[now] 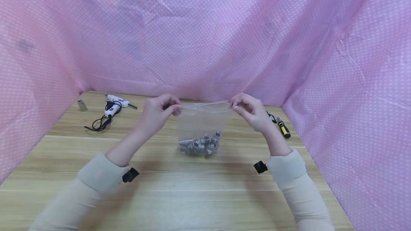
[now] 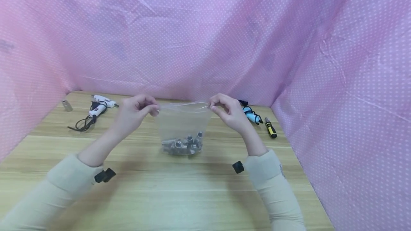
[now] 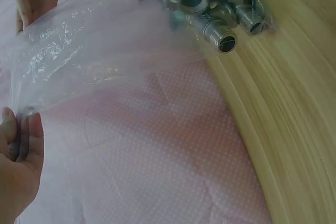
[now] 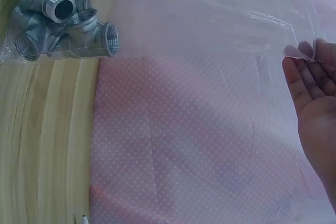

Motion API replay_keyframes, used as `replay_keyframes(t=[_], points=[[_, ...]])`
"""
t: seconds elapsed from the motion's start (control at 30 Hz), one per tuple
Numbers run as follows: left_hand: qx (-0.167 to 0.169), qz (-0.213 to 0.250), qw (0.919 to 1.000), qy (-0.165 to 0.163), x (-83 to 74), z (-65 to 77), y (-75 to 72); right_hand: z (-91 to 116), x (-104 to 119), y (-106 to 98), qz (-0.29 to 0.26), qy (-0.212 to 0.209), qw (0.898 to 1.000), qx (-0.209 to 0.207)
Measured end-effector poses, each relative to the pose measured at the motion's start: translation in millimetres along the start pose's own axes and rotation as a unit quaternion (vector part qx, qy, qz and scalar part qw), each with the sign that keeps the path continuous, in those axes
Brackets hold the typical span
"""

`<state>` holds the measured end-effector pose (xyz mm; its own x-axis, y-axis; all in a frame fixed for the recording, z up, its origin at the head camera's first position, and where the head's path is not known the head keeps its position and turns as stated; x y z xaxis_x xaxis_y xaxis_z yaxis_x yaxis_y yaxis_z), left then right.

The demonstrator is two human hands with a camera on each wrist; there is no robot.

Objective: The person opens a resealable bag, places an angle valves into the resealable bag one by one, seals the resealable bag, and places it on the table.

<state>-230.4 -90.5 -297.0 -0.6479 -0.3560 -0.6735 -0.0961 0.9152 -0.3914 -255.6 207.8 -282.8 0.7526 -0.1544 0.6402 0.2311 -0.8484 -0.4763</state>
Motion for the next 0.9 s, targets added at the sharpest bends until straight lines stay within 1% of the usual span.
replay_keyframes(t=[0.07, 0.13, 0.23, 0.33, 0.43, 0.57, 0.67, 0.77, 0.83, 0.9], points=[[0.016, 0.017, 0.9995, -0.019, 1.2, 0.2, 1.8, 1, -2, -1, -0.010, -0.006, 1.000, -0.007], [0.035, 0.034, 0.9977, -0.046, 2.7, 0.6, 2.2, 2, -2, -1, -0.017, -0.015, 1.000, -0.009], [0.053, 0.036, 0.9937, -0.092, 6.2, 1.9, 1.6, 4, -2, -1, -0.023, -0.022, 0.999, -0.010], [0.055, 0.025, 0.9904, -0.124, 9.5, 2.9, 0.9, 6, -3, -2, -0.023, -0.023, 0.999, -0.012], [0.046, 0.013, 0.9896, -0.136, 10.8, 2.8, 0.6, 7, -3, -3, -0.020, -0.026, 0.999, -0.016], [0.036, 0.013, 0.9920, -0.120, 8.1, 4.0, 1.6, 8, 1, -3, -0.017, -0.021, 0.999, -0.025], [0.024, 0.005, 0.9957, -0.090, 5.2, 5.2, 4.3, 7, 11, -2, -0.003, -0.019, 0.999, -0.040], [0.002, -0.011, 0.9989, -0.047, 2.2, 5.9, 7.5, 4, 21, 1, 0.047, -0.038, 0.996, -0.069], [-0.013, -0.019, 0.9996, -0.017, 0.6, 6.4, 9.3, 2, 27, 5, 0.090, -0.056, 0.990, -0.092], [-0.026, -0.026, 0.9993, 0.007, -0.6, 6.9, 11.0, -3, 33, 12, 0.127, -0.083, 0.983, -0.100]])
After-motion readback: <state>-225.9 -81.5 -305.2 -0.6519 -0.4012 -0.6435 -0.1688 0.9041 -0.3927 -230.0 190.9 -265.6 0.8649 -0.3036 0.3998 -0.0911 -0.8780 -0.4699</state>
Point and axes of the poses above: each hand's wrist, its own z-axis away from the middle knuckle, its own y-axis out of the palm, x = y × z, the point moved 2 cm from there along -z, towards the middle knuckle
